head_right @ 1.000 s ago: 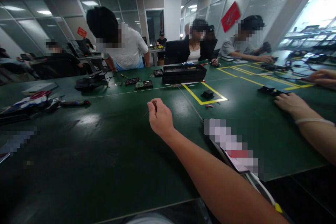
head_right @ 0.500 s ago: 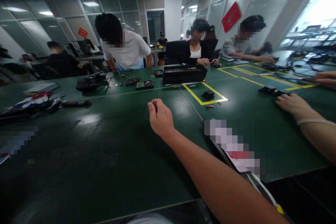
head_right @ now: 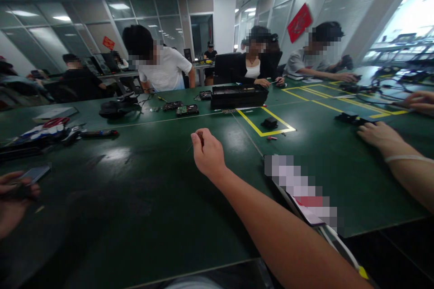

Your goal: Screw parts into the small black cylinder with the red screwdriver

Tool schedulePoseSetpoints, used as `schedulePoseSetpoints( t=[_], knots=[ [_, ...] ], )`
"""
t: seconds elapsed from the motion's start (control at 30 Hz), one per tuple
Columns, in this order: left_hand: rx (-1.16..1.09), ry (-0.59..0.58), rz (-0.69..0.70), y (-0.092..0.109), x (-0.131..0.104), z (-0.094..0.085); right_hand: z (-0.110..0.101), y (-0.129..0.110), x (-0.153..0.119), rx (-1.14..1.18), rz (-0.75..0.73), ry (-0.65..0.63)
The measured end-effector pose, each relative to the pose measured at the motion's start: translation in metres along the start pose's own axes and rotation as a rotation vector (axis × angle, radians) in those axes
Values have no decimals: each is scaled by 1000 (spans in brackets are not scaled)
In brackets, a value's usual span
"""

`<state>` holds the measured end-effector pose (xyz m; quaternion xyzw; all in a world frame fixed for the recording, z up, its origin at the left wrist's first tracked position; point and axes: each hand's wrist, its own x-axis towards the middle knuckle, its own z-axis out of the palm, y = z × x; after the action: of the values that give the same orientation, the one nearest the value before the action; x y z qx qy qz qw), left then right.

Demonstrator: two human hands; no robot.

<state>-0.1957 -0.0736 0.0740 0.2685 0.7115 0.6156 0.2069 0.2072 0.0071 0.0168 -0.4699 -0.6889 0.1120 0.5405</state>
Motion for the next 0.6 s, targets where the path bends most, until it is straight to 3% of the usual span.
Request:
schedulePoseSetpoints(
  t=[0.13, 0.3, 0.47, 0.6],
  knots=[
    [-243, -176, -107, 1, -15, 41, -2, -1, 0, -4, 0, -2],
    [-335, -483, -45, 7, -41, 105, -3, -6, 1, -11, 19, -39],
    [35, -644, 195, -10, -73, 168, -1, -4, 1, -40, 14, -51],
    [350, -741, 459, -37, -96, 198, 2, 1, -1, -59, -17, -73]
  ],
)
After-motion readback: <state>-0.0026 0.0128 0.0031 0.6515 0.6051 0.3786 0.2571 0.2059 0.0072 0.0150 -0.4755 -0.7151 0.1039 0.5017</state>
